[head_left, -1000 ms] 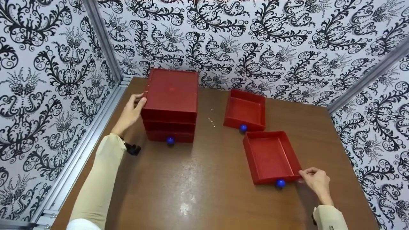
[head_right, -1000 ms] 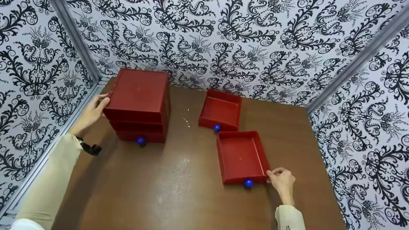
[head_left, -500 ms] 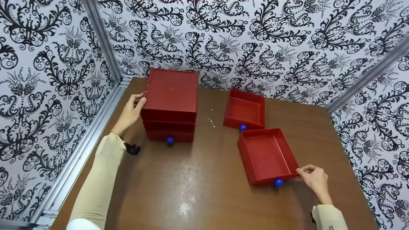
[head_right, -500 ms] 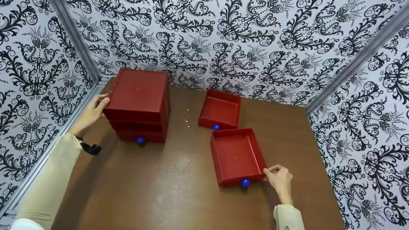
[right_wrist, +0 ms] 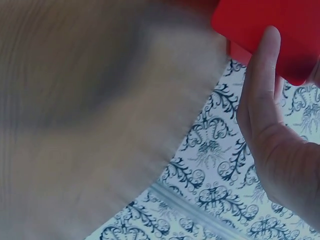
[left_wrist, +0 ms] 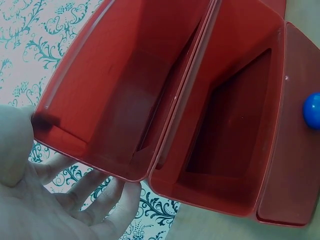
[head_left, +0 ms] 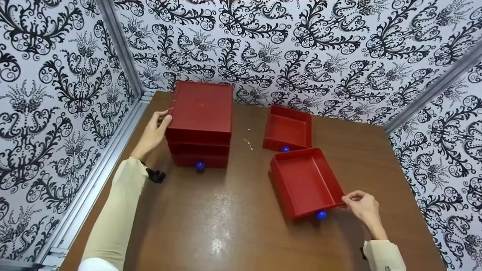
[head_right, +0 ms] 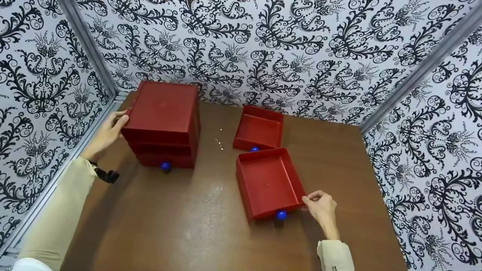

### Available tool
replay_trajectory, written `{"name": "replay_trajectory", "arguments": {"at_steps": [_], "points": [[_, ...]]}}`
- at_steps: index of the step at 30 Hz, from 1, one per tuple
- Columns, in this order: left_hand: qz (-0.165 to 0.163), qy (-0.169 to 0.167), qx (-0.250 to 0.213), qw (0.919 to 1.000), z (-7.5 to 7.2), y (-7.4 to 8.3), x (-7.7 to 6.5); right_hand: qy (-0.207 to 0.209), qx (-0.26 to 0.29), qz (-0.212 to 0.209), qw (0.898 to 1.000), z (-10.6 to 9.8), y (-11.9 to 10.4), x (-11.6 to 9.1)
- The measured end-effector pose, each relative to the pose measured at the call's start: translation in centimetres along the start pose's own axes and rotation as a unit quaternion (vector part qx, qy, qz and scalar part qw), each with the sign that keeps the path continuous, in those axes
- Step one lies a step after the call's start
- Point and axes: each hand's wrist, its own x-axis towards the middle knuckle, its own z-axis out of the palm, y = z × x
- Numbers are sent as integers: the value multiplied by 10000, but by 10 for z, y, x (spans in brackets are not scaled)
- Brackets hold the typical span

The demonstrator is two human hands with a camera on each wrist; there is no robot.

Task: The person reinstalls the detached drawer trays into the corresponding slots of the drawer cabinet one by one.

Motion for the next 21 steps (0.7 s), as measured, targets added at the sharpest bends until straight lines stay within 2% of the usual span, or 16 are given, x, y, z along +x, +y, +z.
{"name": "replay_trajectory", "arguments": {"at_steps": [10,21], "points": [[10,-6,9,10000,0,1,-1,-33,356,-268,9990,11,-21,-5],[-1,7,-63,10000,0,-1,-1,-361,619,-512,9961,29,-50,-8]]}}
